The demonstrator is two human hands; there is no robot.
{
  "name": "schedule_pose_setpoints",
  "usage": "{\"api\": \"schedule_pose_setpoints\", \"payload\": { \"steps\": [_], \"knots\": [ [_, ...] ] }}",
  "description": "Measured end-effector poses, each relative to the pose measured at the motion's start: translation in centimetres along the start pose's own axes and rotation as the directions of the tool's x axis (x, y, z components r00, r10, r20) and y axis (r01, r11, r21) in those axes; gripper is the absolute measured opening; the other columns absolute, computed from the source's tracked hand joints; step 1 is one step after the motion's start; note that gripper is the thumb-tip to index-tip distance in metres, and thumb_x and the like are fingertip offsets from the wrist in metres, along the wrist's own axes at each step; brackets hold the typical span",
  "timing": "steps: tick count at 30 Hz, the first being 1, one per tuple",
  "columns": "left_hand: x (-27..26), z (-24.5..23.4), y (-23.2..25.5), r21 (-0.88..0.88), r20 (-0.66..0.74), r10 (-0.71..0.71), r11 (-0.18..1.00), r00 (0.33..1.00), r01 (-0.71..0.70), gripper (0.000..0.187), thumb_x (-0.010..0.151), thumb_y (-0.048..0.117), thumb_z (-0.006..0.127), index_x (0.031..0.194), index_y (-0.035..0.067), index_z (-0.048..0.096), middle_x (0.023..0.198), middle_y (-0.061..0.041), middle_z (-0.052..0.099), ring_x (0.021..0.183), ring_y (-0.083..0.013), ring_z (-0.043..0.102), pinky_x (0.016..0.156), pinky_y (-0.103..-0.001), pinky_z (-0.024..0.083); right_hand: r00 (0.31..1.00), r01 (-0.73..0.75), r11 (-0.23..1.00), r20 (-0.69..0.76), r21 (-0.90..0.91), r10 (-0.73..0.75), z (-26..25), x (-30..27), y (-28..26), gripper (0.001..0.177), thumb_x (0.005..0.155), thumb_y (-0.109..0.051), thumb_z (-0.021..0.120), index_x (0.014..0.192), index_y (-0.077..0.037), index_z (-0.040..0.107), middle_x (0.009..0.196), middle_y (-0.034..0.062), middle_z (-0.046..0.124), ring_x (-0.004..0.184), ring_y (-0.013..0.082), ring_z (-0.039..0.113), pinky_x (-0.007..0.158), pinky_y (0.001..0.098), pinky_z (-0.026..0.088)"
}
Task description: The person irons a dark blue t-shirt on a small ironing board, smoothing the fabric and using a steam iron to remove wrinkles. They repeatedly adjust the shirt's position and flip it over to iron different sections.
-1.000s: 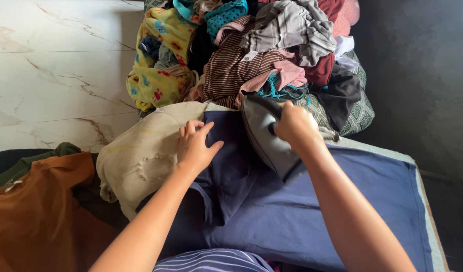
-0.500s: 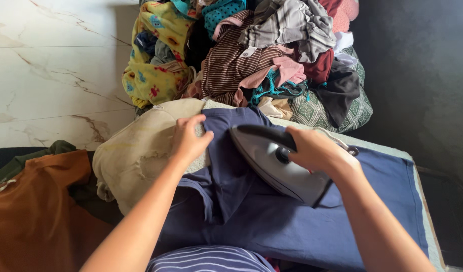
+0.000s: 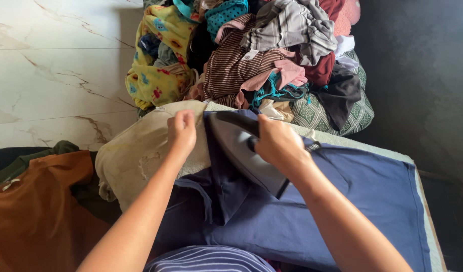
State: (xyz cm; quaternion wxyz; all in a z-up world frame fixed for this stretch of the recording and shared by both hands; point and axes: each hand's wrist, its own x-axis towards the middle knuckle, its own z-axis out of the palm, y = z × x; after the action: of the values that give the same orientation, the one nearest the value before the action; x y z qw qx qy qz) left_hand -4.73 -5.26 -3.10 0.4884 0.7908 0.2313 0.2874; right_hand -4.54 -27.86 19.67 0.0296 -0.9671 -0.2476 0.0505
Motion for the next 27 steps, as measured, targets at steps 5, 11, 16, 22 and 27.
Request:
{"api": "schedule_pose_setpoints", "payload": {
  "steps": [5,11,16,22,27],
  "knots": [
    [0.1,-1.0,3.0,0.155,0.229,0.029,0.986,0.973,-0.066,0.051,0.086,0.039,0.073,0.134,0.023,0.066,0.111,-0.019,0.059,0.108,-0.0376,0.057,0.095,-0.047,0.048,0.993,-0.104,0.995,0.061,0.010,0.103,-0.9,-1.2,2.9,0.037,0.077,-0.017,0.071,0.111,-0.007,0.062,0.092,0.0237,0.072,0.092,0.0443,0.070,0.080,0.0545,0.054],
    [1.9,-1.1,5.9,0.282,0.246,0.076,0.948,0.966,-0.146,0.031,0.074,0.029,0.087,0.097,0.013,0.075,0.111,-0.015,0.061,0.101,-0.0336,0.060,0.086,-0.044,0.051,0.999,-0.011,1.000,0.048,0.023,0.010,-1.7,-2.3,2.7,0.036,0.077,-0.015,0.069,0.112,-0.010,0.063,0.093,0.0211,0.073,0.094,0.0418,0.070,0.080,0.0527,0.053],
    [4.0,-3.6,3.9,0.084,0.373,-0.061,0.996,0.926,0.032,0.027,0.077,0.025,0.088,0.091,0.005,0.075,0.079,-0.004,0.072,0.073,-0.0175,0.069,0.070,-0.033,0.056,0.980,-0.171,0.985,0.106,-0.006,0.171,-3.5,-2.4,2.0,0.036,0.078,-0.018,0.069,0.112,-0.010,0.062,0.094,0.0219,0.072,0.095,0.0420,0.070,0.083,0.0524,0.053],
    [3.5,-4.8,4.1,-0.174,0.515,-0.302,0.880,0.802,0.443,0.021,0.081,0.012,0.081,0.097,0.001,0.073,0.082,-0.006,0.074,0.066,-0.0135,0.068,0.062,-0.027,0.057,0.922,-0.337,0.941,0.198,-0.005,0.331,-3.5,-1.6,3.3,0.035,0.081,-0.013,0.064,0.115,-0.006,0.059,0.086,0.0236,0.074,0.072,0.0377,0.076,0.068,0.0493,0.060],
    [2.8,-5.8,4.6,-0.211,0.548,-0.417,0.770,0.725,0.602,0.020,0.082,0.009,0.081,0.100,0.004,0.073,0.088,-0.004,0.075,0.069,-0.0098,0.069,0.065,-0.023,0.058,0.950,-0.297,0.955,0.098,-0.014,0.297,-1.2,0.6,4.1,0.037,0.079,-0.011,0.066,0.115,-0.003,0.059,0.087,0.0240,0.073,0.078,0.0408,0.075,0.072,0.0511,0.059]
  ]
}}
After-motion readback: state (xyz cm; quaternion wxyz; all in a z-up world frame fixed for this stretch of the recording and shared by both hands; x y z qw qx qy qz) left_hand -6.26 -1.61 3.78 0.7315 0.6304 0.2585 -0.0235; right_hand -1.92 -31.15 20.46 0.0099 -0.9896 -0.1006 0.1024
